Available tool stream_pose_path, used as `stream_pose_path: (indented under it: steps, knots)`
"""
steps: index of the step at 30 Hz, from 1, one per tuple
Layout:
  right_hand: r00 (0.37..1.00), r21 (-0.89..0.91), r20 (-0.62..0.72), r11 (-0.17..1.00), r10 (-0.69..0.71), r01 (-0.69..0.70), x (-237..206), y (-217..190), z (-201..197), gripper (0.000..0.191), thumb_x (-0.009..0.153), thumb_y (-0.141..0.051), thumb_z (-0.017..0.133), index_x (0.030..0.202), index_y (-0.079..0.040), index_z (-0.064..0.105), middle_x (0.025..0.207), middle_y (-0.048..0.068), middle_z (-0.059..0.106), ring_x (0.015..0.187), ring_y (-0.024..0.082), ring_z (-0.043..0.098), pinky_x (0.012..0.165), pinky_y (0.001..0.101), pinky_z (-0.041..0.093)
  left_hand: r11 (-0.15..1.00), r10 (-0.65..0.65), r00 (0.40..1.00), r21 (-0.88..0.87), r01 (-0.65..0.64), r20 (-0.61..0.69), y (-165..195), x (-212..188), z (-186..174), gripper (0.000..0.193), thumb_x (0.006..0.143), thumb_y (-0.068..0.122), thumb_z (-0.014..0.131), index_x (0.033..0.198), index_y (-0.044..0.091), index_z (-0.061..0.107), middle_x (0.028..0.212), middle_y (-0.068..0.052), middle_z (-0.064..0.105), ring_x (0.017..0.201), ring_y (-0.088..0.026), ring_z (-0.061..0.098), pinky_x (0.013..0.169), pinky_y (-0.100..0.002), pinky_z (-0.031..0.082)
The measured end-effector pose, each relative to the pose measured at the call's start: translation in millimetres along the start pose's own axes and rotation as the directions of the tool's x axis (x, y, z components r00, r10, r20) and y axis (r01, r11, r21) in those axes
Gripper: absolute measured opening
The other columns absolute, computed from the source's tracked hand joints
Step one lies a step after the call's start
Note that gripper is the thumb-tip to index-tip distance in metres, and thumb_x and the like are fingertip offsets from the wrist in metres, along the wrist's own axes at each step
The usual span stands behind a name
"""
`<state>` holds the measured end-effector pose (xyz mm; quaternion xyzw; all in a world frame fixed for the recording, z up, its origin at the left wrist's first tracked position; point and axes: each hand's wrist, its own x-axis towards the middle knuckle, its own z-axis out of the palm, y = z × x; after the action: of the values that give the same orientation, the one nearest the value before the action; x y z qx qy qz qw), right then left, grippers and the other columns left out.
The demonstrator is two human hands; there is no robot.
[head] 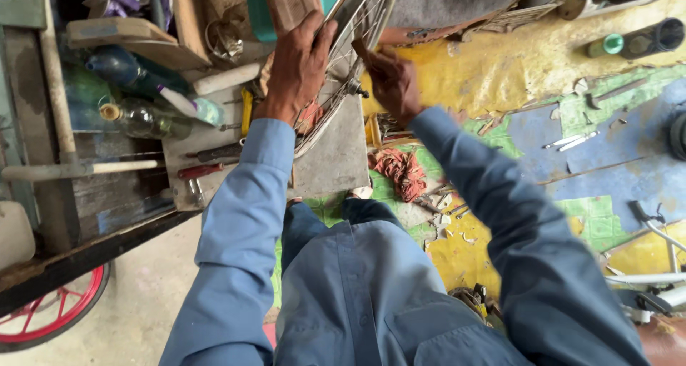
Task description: The person adjusts the spokes of a bicycle wheel using a spoke wrench, rotating the wheel and tightening individual spokes. The person repeatedly turns the wheel and makes small adjustments to different spokes throughout the clip.
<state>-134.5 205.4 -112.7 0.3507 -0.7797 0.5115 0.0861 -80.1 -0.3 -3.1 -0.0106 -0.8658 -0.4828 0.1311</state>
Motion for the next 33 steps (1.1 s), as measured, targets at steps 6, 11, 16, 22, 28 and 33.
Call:
stream_pose_path:
  steps: [6, 11, 16, 22, 28, 33]
  knots:
    - [0.873, 0.359, 0.168, 0.796, 0.458, -0.487, -0.1, -30.8, 30.9, 0.017, 0.107, -0.007, 0.062, 0.107, 0.001, 0.077, 0.079, 0.004, 0.066, 0.068, 0.011, 0.057, 0.061, 0.0316, 0.048, 0.995, -0.086, 0.994, -0.035, 0.089, 0.069, -7.4, -1.3, -3.7, 0.041, 0.114, 0.045, 0.043, 0.113, 0.008, 0.061, 0.061, -0.004, 0.059, 0.049, -0.011, 0.065, 0.041, -0.032, 0.054]
    - [0.896, 0.230, 0.146, 0.866, 0.420, -0.443, 16.7, -50.7, 20.3, 0.033, 0.099, -0.009, 0.057, 0.128, -0.003, 0.072, 0.078, 0.003, 0.071, 0.062, 0.008, 0.058, 0.057, 0.0272, 0.052, 0.990, -0.140, 0.990, -0.009, 0.141, 0.032, 8.0, -7.0, -11.2, 0.045, 0.110, 0.042, 0.047, 0.126, 0.004, 0.063, 0.059, -0.009, 0.062, 0.046, -0.017, 0.064, 0.044, -0.035, 0.052]
    - [0.868, 0.245, 0.302, 0.847, 0.395, -0.471, 21.9, -42.5, 3.6, 0.036, 0.095, -0.008, 0.058, 0.128, -0.004, 0.074, 0.084, 0.009, 0.076, 0.061, 0.009, 0.055, 0.052, 0.0282, 0.046, 0.990, -0.139, 0.987, -0.004, 0.140, 0.075, 16.2, -11.4, -20.0, 0.040, 0.108, 0.037, 0.050, 0.124, 0.003, 0.066, 0.064, -0.012, 0.067, 0.053, -0.022, 0.068, 0.052, -0.040, 0.053]
    - [0.849, -0.010, 0.427, 0.940, 0.312, -0.341, 31.4, -24.8, -13.0, 0.032, 0.096, -0.015, 0.059, 0.119, -0.005, 0.079, 0.090, 0.007, 0.077, 0.057, 0.009, 0.060, 0.049, 0.0256, 0.048, 0.992, 0.116, 0.993, 0.047, -0.116, -0.002, 5.8, -16.1, -8.5, 0.031, 0.110, 0.029, 0.055, 0.110, 0.000, 0.067, 0.098, -0.023, 0.067, 0.089, -0.038, 0.067, 0.075, -0.048, 0.051]
    - [0.798, 0.338, 0.384, 0.734, 0.464, -0.589, 15.8, -29.1, -10.6, 0.035, 0.096, -0.007, 0.062, 0.129, -0.002, 0.075, 0.084, 0.007, 0.070, 0.066, 0.010, 0.059, 0.057, 0.0263, 0.048, 0.991, 0.131, 0.990, -0.005, -0.131, 0.046, 0.6, -16.6, -8.7, 0.031, 0.112, 0.028, 0.053, 0.112, -0.001, 0.063, 0.097, -0.022, 0.064, 0.090, -0.039, 0.064, 0.079, -0.049, 0.050]
    - [0.837, 0.066, 0.058, 0.834, 0.544, -0.547, -11.2, -40.5, 29.5, 0.032, 0.104, -0.007, 0.061, 0.131, -0.001, 0.075, 0.079, 0.010, 0.067, 0.069, 0.009, 0.053, 0.060, 0.0265, 0.047, 0.997, -0.082, 0.993, 0.013, 0.081, 0.085, 3.3, -11.9, -11.1, 0.035, 0.113, 0.030, 0.050, 0.104, -0.003, 0.058, 0.088, -0.022, 0.062, 0.081, -0.039, 0.060, 0.075, -0.050, 0.048]
